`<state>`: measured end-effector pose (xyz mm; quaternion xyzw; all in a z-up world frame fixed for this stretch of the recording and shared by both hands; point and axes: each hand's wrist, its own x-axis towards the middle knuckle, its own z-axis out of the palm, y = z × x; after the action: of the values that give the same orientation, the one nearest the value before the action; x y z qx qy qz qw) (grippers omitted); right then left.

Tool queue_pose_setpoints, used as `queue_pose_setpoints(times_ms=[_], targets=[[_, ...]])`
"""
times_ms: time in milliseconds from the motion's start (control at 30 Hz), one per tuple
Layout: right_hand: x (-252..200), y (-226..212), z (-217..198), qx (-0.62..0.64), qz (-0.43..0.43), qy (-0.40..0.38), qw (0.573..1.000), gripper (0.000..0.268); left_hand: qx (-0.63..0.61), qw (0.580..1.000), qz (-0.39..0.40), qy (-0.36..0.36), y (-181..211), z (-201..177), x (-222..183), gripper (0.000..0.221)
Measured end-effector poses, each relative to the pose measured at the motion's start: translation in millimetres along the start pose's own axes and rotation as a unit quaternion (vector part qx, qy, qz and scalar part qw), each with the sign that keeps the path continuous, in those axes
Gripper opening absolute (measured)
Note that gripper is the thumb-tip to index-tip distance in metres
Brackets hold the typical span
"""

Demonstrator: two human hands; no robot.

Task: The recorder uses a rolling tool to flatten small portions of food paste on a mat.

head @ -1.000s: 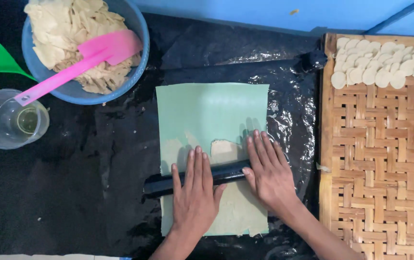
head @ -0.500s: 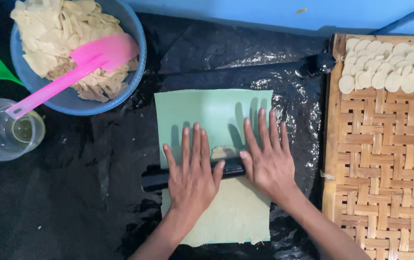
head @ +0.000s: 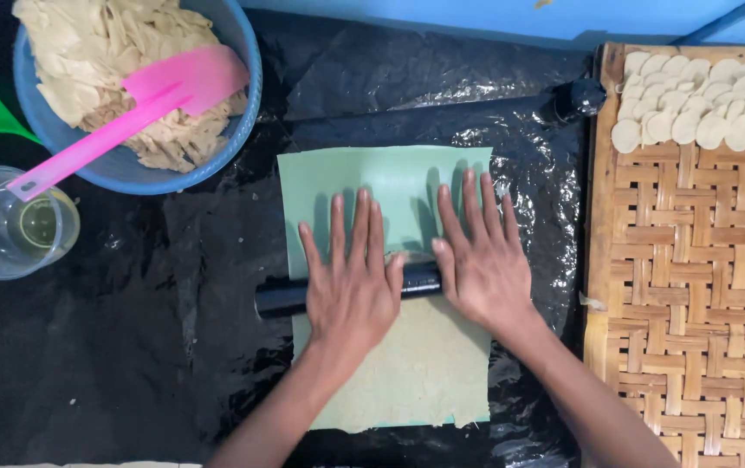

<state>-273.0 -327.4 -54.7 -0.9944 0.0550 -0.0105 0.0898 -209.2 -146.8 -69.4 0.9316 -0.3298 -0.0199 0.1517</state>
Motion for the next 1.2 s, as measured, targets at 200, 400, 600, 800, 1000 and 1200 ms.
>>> queue_pose_setpoints(times_ms=[200,400,600,800,1000,1200], targets=[[-29,-6,11,-0.029,0.017,0.024,0.999,0.068,-0.009,1.000,0.006,0.004,7,4,-27,0.068],[-102,-16,30,-0.001,0.019,0.019,1.000,0.074,-0.034,0.998,0.040,-0.045,21,2,-95,0.066],[-103,-28,0,0.019,0.008,0.036,0.999,0.071,-0.020,0.993,0.106,-0.042,4,-29,-88,0.066],[-105,-28,-13,0.049,0.027,0.071,0.996,0.062,-0.055,0.983,0.176,-0.004,5,-41,-73,0.050],[-92,-17,-1,0.030,-0.001,0.049,0.998,0.060,-0.040,0.991,0.130,0.004,12,-9,-76,0.053],[-58,-8,6,0.012,-0.016,0.042,0.999,0.068,-0.029,0.998,0.057,-0.011,20,-2,-51,0.069]])
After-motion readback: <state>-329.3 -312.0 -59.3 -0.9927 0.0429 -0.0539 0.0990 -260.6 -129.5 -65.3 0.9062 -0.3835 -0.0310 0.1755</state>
